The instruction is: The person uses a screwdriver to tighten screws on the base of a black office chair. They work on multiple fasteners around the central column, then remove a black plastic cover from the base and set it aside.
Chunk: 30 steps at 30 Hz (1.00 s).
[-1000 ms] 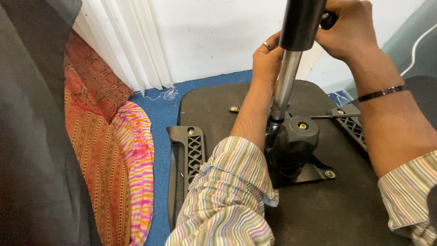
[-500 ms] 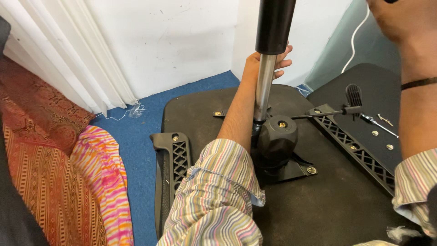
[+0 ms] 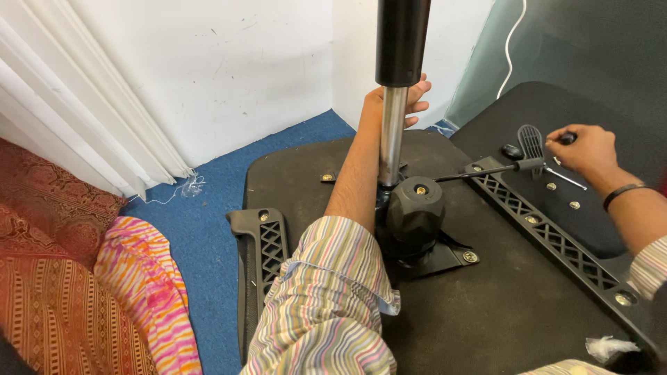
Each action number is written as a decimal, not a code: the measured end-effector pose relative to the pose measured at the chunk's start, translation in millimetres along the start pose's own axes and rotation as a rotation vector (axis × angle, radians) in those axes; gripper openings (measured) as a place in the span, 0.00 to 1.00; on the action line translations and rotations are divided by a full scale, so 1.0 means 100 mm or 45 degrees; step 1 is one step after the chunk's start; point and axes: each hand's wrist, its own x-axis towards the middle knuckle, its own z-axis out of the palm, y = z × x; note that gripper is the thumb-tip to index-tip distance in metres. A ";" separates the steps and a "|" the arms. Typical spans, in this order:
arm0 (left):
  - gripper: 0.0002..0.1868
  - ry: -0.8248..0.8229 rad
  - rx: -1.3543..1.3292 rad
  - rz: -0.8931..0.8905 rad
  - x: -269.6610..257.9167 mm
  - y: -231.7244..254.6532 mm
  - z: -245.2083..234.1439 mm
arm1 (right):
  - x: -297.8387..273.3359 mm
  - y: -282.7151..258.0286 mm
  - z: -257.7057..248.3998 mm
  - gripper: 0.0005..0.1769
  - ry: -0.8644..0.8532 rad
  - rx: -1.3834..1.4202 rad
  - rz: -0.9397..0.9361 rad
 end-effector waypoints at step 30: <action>0.16 0.552 0.064 0.273 -0.51 0.58 -0.72 | 0.55 -0.14 -0.40 0.22 0.360 -0.013 -0.157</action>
